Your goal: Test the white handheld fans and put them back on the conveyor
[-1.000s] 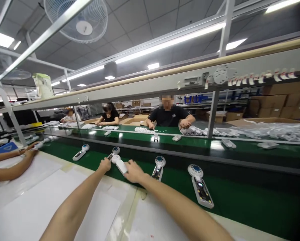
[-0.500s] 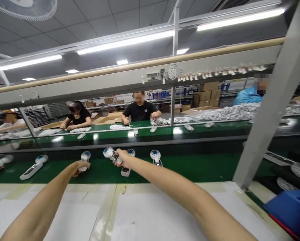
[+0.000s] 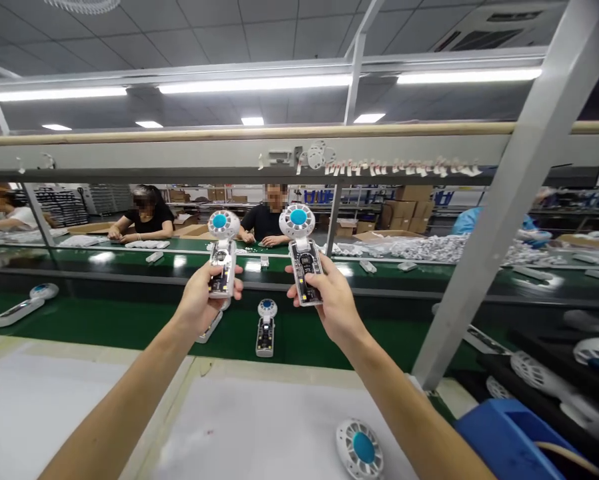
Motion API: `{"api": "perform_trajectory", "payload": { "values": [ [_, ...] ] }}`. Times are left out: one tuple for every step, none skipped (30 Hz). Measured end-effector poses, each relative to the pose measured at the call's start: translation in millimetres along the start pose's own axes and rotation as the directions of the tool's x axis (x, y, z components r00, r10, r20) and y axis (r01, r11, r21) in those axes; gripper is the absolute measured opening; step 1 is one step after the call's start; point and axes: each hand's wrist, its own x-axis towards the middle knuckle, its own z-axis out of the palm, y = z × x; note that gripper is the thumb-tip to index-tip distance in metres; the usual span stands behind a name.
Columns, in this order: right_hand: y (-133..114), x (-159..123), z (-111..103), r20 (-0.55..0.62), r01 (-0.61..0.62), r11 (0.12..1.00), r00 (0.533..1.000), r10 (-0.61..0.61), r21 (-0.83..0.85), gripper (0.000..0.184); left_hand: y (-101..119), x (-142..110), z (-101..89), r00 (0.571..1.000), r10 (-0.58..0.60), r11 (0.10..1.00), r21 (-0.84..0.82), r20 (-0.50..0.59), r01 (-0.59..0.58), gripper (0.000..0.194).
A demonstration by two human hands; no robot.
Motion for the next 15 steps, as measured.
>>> {"api": "perform_trajectory", "payload": {
  "values": [
    [-3, -5, -4, 0.000, 0.019, 1.000, 1.000, -0.019, 0.000, 0.057, 1, -7, 16.8, 0.999, 0.044, 0.999, -0.006, 0.012, -0.044, 0.027],
    [-6, -10, -8, 0.003, 0.029, 1.000, 1.000, -0.029, -0.007, 0.062, 2, -13, 32.0, 0.995, 0.096, 0.995, -0.009, 0.029, -0.096, 0.029],
    [-9, -14, -12, 0.008, 0.032, 0.999, 0.999, -0.031, -0.019, 0.064, 2, -19, 45.5, 0.987, 0.150, 0.989, -0.012, 0.051, -0.149, 0.031],
    [-12, -17, -16, 0.014, 0.034, 0.999, 0.999, -0.034, -0.030, 0.066, 2, -24, 57.3, 0.977, 0.198, 0.980, -0.021, 0.078, -0.197, 0.031],
    [-15, -19, -20, 0.022, 0.036, 0.998, 0.999, -0.035, -0.043, 0.068, 2, -29, 67.7, 0.966, 0.237, 0.971, -0.040, 0.106, -0.234, 0.030],
    [-19, -21, -24, 0.030, 0.037, 0.998, 0.999, -0.035, -0.054, 0.069, 2, -34, 76.5, 0.956, 0.262, 0.965, -0.067, 0.133, -0.255, 0.029],
    [-23, -22, -27, 0.038, 0.041, 0.997, 0.999, -0.039, -0.066, 0.070, 2, -38, 84.0, 0.950, 0.271, 0.961, -0.099, 0.156, -0.258, 0.028],
    [-27, -22, -30, 0.044, 0.050, 0.996, 0.998, -0.047, -0.079, 0.068, 2, -42, 90.0, 0.947, 0.268, 0.960, -0.129, 0.177, -0.248, 0.029],
    [-30, -22, -33, 0.051, 0.064, 0.994, 0.997, -0.059, -0.093, 0.066, 2, -45, 94.6, 0.948, 0.253, 0.963, -0.146, 0.195, -0.227, 0.031],
    [-33, -22, -35, 0.067, 0.077, 0.992, 0.995, -0.070, -0.102, 0.064, 1, -48, 97.8, 0.952, 0.225, 0.969, -0.146, 0.210, -0.197, 0.034],
    [-36, -23, -37, 0.091, 0.086, 0.991, 0.993, -0.077, -0.104, 0.061, 0, -50, 99.6, 0.956, 0.193, 0.977, -0.130, 0.222, -0.167, 0.037],
    [-38, -23, -39, 0.117, 0.094, 0.991, 0.990, -0.082, -0.099, 0.060, -1, -52, 100.2, 0.959, 0.169, 0.983, -0.109, 0.229, -0.147, 0.040],
    [-39, -24, -41, 0.141, 0.094, 0.991, 0.987, -0.080, -0.092, 0.060, -2, -52, 99.7, 0.959, 0.159, 0.986, -0.088, 0.233, -0.141, 0.044],
    [-40, -24, -42, 0.161, 0.087, 0.993, 0.984, -0.073, -0.084, 0.062, -3, -52, 98.4, 0.958, 0.158, 0.987, -0.070, 0.240, -0.146, 0.048],
    [-41, -25, -43, 0.179, 0.077, 0.994, 0.982, -0.062, -0.077, 0.065, -5, -50, 96.4, 0.955, 0.167, 0.986, -0.057, 0.246, -0.158, 0.052]
  ]
}}
